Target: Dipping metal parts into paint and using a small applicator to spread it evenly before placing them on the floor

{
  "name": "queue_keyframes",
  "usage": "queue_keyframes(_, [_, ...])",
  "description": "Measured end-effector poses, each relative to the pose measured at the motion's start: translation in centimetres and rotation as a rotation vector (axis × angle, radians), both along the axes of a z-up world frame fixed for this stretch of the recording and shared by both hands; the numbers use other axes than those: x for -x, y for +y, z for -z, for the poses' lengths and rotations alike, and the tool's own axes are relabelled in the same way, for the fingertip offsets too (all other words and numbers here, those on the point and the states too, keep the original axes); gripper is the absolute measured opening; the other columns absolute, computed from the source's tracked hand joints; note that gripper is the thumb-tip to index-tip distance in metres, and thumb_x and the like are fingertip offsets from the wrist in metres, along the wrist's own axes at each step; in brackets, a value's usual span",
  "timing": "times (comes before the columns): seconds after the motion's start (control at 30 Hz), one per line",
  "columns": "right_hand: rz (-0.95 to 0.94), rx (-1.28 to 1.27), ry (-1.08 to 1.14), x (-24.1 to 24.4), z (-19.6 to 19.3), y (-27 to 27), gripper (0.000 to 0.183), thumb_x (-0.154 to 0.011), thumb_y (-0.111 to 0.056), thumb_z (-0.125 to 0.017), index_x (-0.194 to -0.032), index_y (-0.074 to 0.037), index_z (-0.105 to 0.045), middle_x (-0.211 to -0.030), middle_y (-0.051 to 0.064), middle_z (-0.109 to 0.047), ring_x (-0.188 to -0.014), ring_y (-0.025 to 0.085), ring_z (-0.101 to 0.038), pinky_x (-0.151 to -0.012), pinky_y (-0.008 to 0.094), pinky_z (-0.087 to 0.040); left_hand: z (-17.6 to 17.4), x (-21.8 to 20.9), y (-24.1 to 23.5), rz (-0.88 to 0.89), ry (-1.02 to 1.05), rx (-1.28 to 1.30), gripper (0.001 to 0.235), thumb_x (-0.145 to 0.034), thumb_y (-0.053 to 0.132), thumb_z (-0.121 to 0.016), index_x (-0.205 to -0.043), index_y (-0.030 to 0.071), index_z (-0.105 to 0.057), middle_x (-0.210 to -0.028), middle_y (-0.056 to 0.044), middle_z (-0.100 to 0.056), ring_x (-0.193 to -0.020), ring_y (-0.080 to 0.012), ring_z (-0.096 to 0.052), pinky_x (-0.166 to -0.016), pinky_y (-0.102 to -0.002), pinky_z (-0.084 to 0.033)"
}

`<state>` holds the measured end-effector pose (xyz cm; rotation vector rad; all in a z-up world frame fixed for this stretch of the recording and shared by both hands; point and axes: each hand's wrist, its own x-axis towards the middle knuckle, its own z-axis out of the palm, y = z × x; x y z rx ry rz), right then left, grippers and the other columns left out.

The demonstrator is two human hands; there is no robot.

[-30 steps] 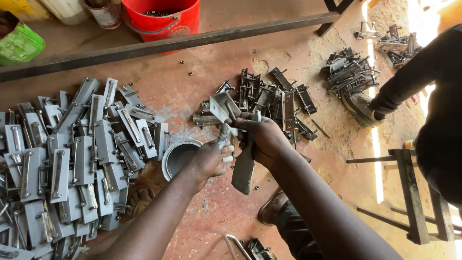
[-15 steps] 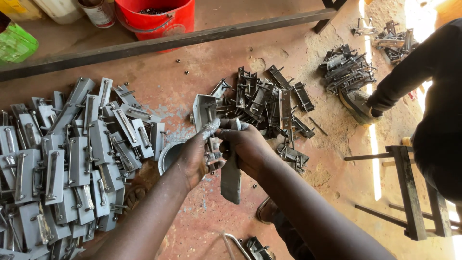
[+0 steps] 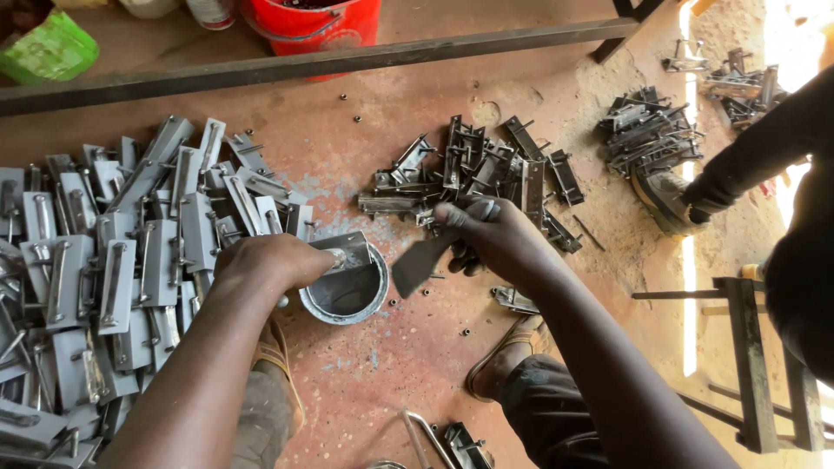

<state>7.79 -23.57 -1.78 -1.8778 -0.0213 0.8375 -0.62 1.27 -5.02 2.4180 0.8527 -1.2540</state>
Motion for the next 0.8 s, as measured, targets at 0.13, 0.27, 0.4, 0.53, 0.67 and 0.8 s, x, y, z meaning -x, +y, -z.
queue_keyframes(0.13, [-0.041, -0.101, -0.005, 1.3, 1.9, 1.5, 0.032, -0.089, -0.012, -0.076, -0.111, 0.009, -0.065, -0.074, 0.018, -0.069, -0.06, 0.022, -0.072, -0.053, 0.027, -0.062, -2.9, 0.0, -0.8, -0.066, 0.016, 0.023, 0.096, -0.078, 0.066, -0.05, -0.145, -0.002, -0.06, -0.144, -0.03, -0.061, -0.139, -0.0478, -0.05, -0.115, -0.058, -0.035])
queue_keyframes(0.27, [0.025, -0.143, -0.103, 3.0, 2.4, 3.8, 0.023, -0.088, -0.008, -0.074, -0.106, 0.005, -0.068, -0.074, 0.021, -0.068, -0.056, 0.026, -0.073, -0.05, 0.033, -0.063, -6.2, -0.4, -2.2, -0.013, 0.038, 0.035, 0.093, -0.081, 0.061, -0.038, -0.147, -0.003, -0.055, -0.151, -0.026, -0.055, -0.146, -0.0452, -0.044, -0.12, -0.055, -0.03])
queue_keyframes(0.4, [-0.017, 0.061, -0.328, 2.8, 1.9, 4.2, 0.014, -0.086, -0.017, -0.078, -0.097, -0.009, -0.075, -0.066, 0.011, -0.073, -0.051, 0.017, -0.073, -0.044, 0.026, -0.06, -7.3, -0.5, -3.3, -0.004, 0.04, 0.065, 0.1, -0.076, 0.061, -0.038, -0.149, -0.005, -0.05, -0.152, -0.025, -0.054, -0.147, -0.0463, -0.041, -0.123, -0.052, -0.029])
queue_keyframes(0.53, [0.001, 0.187, -0.515, 2.8, 0.8, 4.5, 0.01, -0.083, -0.022, -0.074, -0.091, -0.016, -0.074, -0.063, 0.015, -0.068, -0.053, 0.026, -0.07, -0.049, 0.034, -0.054, -5.1, -0.7, -2.2, -0.089, 0.023, 0.024, 0.104, -0.073, 0.077, -0.043, -0.146, 0.005, -0.06, -0.145, -0.026, -0.061, -0.146, -0.0421, -0.045, -0.116, -0.053, -0.033])
queue_keyframes(0.67, [0.027, -0.039, -0.367, 4.1, 1.0, 5.1, 0.012, -0.085, -0.014, -0.074, -0.092, -0.004, -0.072, -0.059, 0.014, -0.071, -0.047, 0.018, -0.07, -0.045, 0.026, -0.059, -5.3, -0.8, -1.8, 0.073, 0.076, 0.057, 0.097, -0.078, 0.067, -0.036, -0.15, 0.004, -0.054, -0.154, -0.019, -0.056, -0.15, -0.0378, -0.042, -0.124, -0.048, -0.029])
queue_keyframes(0.8, [-0.09, 0.169, -0.689, 2.9, 2.4, 4.1, 0.013, -0.084, -0.026, -0.075, -0.092, -0.016, -0.072, -0.071, 0.018, -0.069, -0.064, 0.039, -0.069, -0.057, 0.044, -0.054, -5.1, -0.8, -1.8, 0.087, 0.06, 0.091, 0.106, -0.074, 0.078, -0.037, -0.148, 0.005, -0.057, -0.15, -0.018, -0.06, -0.147, -0.0394, -0.046, -0.122, -0.051, -0.031])
